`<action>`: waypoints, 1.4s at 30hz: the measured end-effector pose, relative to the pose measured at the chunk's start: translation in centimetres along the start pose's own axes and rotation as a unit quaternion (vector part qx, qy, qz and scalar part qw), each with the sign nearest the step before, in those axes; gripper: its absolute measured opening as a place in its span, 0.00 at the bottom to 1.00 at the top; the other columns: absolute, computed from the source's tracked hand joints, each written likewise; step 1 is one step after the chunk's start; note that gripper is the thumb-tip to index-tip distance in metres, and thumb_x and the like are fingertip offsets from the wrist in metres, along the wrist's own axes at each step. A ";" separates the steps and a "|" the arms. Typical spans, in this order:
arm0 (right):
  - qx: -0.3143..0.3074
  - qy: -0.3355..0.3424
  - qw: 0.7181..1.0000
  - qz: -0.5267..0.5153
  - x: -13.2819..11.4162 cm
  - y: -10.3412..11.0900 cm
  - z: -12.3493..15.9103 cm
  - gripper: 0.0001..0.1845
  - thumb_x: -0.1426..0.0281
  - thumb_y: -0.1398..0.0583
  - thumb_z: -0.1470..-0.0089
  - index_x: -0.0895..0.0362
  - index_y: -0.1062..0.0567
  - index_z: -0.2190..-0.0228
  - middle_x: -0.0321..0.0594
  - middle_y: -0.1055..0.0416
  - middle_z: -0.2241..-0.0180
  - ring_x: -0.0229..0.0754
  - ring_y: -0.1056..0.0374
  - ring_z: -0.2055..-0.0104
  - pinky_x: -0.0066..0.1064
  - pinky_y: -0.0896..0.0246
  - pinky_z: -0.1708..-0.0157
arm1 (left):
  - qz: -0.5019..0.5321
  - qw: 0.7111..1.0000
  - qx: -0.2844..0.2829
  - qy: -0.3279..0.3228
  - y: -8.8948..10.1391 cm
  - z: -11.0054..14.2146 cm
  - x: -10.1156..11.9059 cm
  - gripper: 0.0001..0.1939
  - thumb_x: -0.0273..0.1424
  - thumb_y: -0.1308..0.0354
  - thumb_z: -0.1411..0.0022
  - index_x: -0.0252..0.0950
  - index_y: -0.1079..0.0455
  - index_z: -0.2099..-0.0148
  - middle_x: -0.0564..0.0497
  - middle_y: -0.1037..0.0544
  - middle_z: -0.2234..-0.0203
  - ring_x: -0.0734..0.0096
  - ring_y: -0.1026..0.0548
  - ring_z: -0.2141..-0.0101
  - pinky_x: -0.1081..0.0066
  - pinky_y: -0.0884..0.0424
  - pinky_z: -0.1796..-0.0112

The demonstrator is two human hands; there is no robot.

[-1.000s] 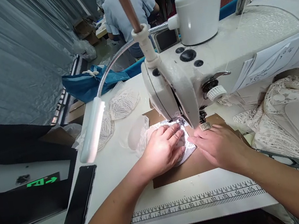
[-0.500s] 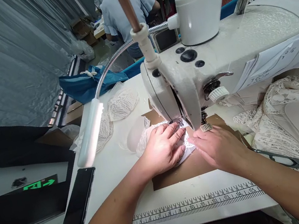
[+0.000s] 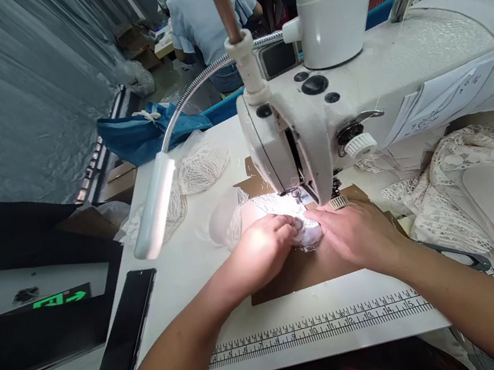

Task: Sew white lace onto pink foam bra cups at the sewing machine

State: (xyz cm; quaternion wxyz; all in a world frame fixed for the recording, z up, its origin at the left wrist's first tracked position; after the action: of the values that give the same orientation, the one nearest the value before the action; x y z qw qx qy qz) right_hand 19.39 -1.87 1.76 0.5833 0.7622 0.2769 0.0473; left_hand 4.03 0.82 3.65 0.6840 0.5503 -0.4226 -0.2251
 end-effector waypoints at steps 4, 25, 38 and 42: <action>-0.004 -0.017 1.000 -0.009 0.4 -0.4 0.0 0.20 0.75 0.47 0.44 0.57 0.25 0.52 0.45 0.23 0.54 0.45 0.25 0.62 0.33 0.33 0.71 | 0.123 0.992 0.012 0.011 0.8 -0.6 -1.7 0.17 0.34 0.55 0.30 0.34 0.35 0.70 0.52 0.30 0.76 0.73 0.33 0.73 0.74 0.36 0.69; 0.030 0.055 0.998 -0.028 -1.0 0.1 0.7 0.13 0.72 0.46 0.38 0.56 0.21 0.66 0.39 0.25 0.71 0.40 0.32 0.69 0.32 0.45 0.70 | -0.122 0.992 -0.002 -0.014 -0.8 -0.5 -0.7 0.26 0.42 0.55 0.32 0.35 0.37 0.38 0.45 0.35 0.38 0.57 0.30 0.57 0.58 0.34 0.61; -0.014 0.052 0.999 0.003 -1.1 -0.3 0.8 0.15 0.70 0.48 0.37 0.56 0.23 0.57 0.38 0.31 0.72 0.40 0.37 0.70 0.33 0.48 0.70 | -0.143 0.988 0.023 -0.047 -1.0 -0.6 -1.4 0.23 0.29 0.54 0.33 0.31 0.35 0.39 0.44 0.34 0.39 0.58 0.34 0.56 0.59 0.38 0.57; -0.023 0.051 0.998 -0.006 -1.1 -0.4 0.7 0.15 0.69 0.49 0.37 0.57 0.23 0.58 0.38 0.31 0.72 0.40 0.36 0.70 0.33 0.47 0.70 | -0.135 0.990 0.020 -0.041 -0.8 -0.6 -1.7 0.23 0.29 0.53 0.33 0.31 0.36 0.38 0.46 0.34 0.39 0.59 0.34 0.56 0.59 0.38 0.56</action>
State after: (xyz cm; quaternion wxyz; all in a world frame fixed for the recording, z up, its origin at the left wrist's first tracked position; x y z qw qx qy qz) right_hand 18.58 -2.97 1.47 0.5864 0.7431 0.3100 0.0889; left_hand 3.79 2.23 2.32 0.6184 0.6059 -0.3767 -0.3294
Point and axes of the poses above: each hand's wrist, its own z-axis away from the middle knuckle, its own y-axis out of the back of the hand, x = y × z, the point moved 5 cm from there along -z, towards the middle knuckle
